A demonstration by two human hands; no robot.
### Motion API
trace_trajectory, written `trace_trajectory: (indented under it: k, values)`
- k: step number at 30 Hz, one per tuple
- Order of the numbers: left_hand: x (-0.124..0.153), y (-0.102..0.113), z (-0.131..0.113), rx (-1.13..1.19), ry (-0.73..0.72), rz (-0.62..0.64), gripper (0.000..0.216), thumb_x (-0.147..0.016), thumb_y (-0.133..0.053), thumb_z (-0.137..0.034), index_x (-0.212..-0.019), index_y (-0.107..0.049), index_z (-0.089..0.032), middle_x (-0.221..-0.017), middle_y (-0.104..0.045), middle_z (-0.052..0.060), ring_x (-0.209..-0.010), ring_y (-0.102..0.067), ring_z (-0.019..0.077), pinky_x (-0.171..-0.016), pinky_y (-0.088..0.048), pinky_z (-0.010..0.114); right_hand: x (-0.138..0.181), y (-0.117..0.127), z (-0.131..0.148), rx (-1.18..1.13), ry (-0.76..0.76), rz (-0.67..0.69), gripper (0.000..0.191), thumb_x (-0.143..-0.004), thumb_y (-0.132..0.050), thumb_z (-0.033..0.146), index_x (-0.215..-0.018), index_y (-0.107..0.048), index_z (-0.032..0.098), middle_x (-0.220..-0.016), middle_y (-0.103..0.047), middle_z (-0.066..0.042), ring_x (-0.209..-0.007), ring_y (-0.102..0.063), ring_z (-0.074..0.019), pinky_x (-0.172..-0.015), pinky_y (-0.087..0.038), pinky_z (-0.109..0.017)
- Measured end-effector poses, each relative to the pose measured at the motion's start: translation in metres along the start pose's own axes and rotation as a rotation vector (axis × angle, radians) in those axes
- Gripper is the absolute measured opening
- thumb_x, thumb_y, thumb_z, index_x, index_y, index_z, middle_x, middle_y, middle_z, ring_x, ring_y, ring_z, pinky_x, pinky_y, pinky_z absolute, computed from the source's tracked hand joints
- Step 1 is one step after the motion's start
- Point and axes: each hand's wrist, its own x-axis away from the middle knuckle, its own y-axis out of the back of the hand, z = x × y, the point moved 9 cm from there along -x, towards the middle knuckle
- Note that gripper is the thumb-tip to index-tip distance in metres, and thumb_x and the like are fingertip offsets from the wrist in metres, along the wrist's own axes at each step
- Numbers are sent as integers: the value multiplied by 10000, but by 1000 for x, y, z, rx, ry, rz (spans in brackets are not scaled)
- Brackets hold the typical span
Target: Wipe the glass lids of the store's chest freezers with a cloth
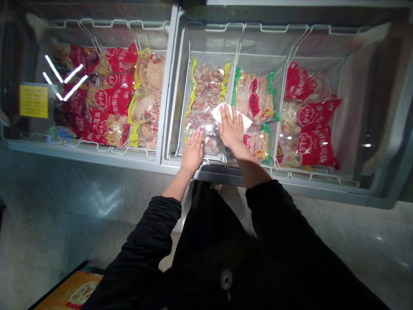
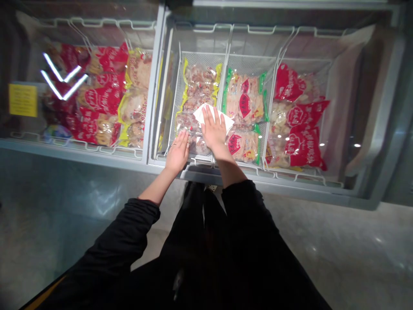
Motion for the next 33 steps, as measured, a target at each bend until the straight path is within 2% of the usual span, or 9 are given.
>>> trace_trajectory:
  k: [4,8,10,13,17,22,26,29,33]
  values:
    - [13,1,-3,-33,58,-8,613,-1089,-332,-186,-1697,-380,-129,-1793,-362,96,-1687,-278,223,-1399,-246,440,20,-6,35,-57,203,41,704,-1102,-326,303,-1784,-165,229,-1832,-275,-26,-1707,-192,-319,-1382,-177,-630]
    - [23,1,-6,-36,91,-33,620,-1086,-335,-178,-1704,-368,-136,-1801,-342,85,-1692,-261,218,-1405,-229,432,61,-1,18,-28,281,126,663,-1115,-326,327,-1766,-268,216,-1835,-271,-26,-1707,-195,-289,-1397,-174,-560]
    - [23,1,-6,-34,90,-37,620,-1083,-334,-172,-1700,-376,-129,-1798,-349,93,-1693,-258,217,-1405,-231,426,65,4,2,-12,242,125,656,-1119,-309,337,-1764,-276,217,-1839,-264,-18,-1709,-189,-285,-1398,-171,-549]
    - [22,0,-6,-33,91,-38,623,-1082,-337,-169,-1703,-374,-127,-1797,-346,99,-1691,-268,221,-1403,-245,438,47,8,-15,0,82,64,676,-1115,-281,330,-1775,-220,196,-1848,-235,-35,-1713,-162,-310,-1390,-161,-588]
    - [22,1,-6,-37,84,-58,630,-1079,-352,-165,-1708,-368,-167,-1792,-356,83,-1684,-290,216,-1395,-270,464,19,3,-3,-11,-51,-8,710,-1098,-268,313,-1785,-157,172,-1856,-197,-54,-1717,-132,-332,-1388,-138,-624]
    - [23,1,-4,-21,71,-67,660,-1043,-397,-129,-1702,-388,-177,-1785,-373,85,-1681,-295,212,-1393,-277,456,37,-3,27,-28,158,42,694,-1095,-293,322,-1776,-227,207,-1839,-256,-27,-1710,-179,-308,-1392,-165,-596]
    - [22,2,-3,-2,67,-80,674,-1035,-403,-128,-1706,-386,-186,-1782,-380,79,-1682,-294,211,-1396,-273,458,72,-4,15,-8,279,113,683,-1106,-318,348,-1776,-223,258,-1840,-249,5,-1709,-187,-293,-1391,-172,-587]
    - [21,3,-5,3,66,-81,666,-1039,-391,-129,-1702,-396,-179,-1780,-387,80,-1679,-306,218,-1403,-261,458,75,-4,-5,-3,188,84,682,-1106,-334,362,-1774,-231,266,-1840,-252,-3,-1706,-189,-322,-1380,-181,-620]
    - [22,3,-6,17,60,-93,646,-1044,-376,-127,-1688,-420,-152,-1776,-398,96,-1677,-315,238,-1405,-267,466,52,-8,-13,-2,-14,-32,708,-1108,-289,352,-1788,-159,201,-1851,-212,-59,-1706,-164,-371,-1362,-168,-689]
